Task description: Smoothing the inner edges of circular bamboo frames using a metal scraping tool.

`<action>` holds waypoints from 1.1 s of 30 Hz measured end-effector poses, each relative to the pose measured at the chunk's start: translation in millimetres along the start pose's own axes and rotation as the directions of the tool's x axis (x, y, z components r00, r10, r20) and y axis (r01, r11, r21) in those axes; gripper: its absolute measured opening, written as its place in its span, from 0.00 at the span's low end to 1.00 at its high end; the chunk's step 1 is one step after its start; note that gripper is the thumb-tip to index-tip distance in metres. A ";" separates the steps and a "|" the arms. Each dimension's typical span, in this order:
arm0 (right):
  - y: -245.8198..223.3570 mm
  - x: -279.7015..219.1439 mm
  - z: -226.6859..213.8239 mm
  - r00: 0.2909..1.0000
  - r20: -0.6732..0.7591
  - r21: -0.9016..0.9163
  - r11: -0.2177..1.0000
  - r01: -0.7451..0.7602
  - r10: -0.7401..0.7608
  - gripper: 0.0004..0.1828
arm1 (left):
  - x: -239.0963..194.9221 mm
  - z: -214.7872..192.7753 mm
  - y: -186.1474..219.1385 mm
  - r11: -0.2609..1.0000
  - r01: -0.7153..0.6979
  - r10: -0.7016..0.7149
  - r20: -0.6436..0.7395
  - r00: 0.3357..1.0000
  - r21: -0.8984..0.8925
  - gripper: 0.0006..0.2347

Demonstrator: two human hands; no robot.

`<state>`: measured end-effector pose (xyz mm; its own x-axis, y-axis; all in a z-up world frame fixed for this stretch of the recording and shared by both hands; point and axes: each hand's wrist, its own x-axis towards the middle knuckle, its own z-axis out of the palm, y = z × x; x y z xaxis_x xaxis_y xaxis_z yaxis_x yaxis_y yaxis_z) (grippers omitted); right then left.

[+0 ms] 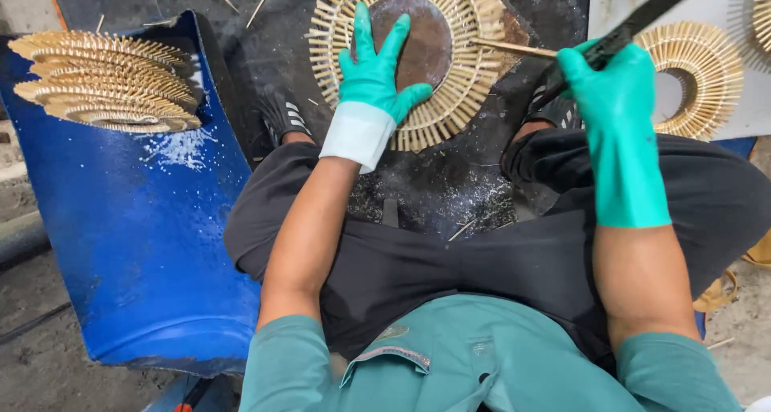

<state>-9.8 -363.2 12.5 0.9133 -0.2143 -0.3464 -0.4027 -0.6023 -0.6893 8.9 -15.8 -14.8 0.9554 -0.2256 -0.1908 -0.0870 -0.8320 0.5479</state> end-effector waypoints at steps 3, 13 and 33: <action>25.3 12.1 22.7 0.997 0.006 -0.046 0.996 0.074 -0.073 0.15 | 1.7 -2.6 -4.6 0.996 -0.075 0.075 0.005 0.997 0.047 0.46; 3.6 3.5 10.1 0.994 0.084 0.050 0.996 -0.069 0.064 0.14 | 1.6 -10.6 -12.2 0.980 -0.186 0.179 0.100 0.979 0.065 0.46; 21.7 14.0 26.2 0.992 0.089 0.137 0.988 0.072 -0.084 0.11 | -10.8 -8.4 -11.4 0.990 -0.125 0.121 0.052 0.991 0.060 0.47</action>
<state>-7.4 -359.0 -23.9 0.9349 -0.0937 -0.3423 -0.3409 -0.5054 -0.7927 1.9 0.3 -12.1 0.9216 -0.3512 -0.1652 -0.2222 -0.8265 0.5173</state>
